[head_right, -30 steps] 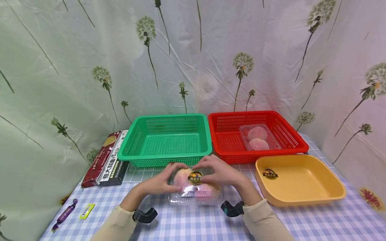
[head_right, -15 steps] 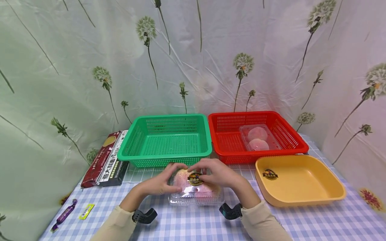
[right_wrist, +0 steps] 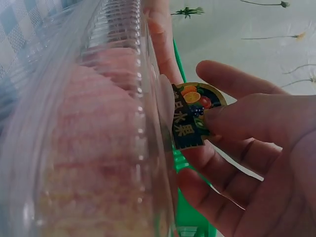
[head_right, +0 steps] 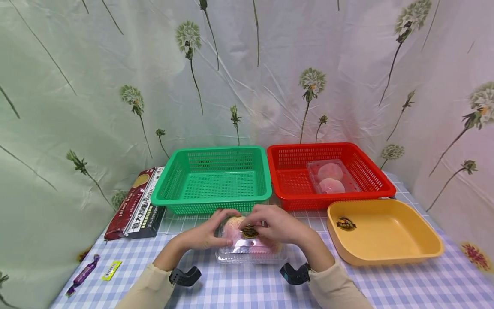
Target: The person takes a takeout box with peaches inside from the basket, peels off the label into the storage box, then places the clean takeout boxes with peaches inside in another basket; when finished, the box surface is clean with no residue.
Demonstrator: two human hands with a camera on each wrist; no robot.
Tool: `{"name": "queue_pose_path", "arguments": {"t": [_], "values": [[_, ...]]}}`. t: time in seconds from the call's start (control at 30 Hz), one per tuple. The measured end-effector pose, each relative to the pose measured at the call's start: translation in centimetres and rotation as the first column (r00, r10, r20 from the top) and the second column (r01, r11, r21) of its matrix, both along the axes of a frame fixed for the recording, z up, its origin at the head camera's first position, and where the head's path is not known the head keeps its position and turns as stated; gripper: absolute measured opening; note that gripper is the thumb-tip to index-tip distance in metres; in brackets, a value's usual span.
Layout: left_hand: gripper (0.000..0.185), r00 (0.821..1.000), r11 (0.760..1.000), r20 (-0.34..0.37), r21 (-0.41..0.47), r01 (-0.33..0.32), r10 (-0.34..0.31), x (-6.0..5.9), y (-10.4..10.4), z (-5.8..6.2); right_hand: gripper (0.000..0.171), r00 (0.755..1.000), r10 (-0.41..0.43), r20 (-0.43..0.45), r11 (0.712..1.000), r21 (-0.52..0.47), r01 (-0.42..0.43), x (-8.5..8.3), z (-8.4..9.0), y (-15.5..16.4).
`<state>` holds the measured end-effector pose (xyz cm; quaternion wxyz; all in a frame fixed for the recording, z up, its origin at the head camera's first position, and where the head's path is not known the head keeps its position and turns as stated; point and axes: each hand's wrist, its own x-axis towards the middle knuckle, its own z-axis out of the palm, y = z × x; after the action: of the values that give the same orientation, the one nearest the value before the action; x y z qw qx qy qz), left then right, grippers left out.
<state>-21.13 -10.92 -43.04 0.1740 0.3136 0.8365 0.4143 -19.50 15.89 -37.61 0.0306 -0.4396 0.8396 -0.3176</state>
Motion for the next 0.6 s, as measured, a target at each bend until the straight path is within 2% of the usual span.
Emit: {"name": "queue_pose_path", "arguments": {"t": [0.23, 0.6], "values": [[0.070, 1.000, 1.000, -0.011, 0.002, 0.002, -0.002, -0.03, -0.07, -0.11, 0.027, 1.000, -0.011, 0.005, 1.000, 0.004, 0.011, 0.36, 0.24, -0.13], [0.075, 1.000, 1.000, -0.019, 0.002, 0.015, -0.015, -0.12, -0.02, -0.13, 0.024, 1.000, -0.023, 0.012, 0.999, -0.026, 0.023, 0.60, 0.49, -0.19]]}}
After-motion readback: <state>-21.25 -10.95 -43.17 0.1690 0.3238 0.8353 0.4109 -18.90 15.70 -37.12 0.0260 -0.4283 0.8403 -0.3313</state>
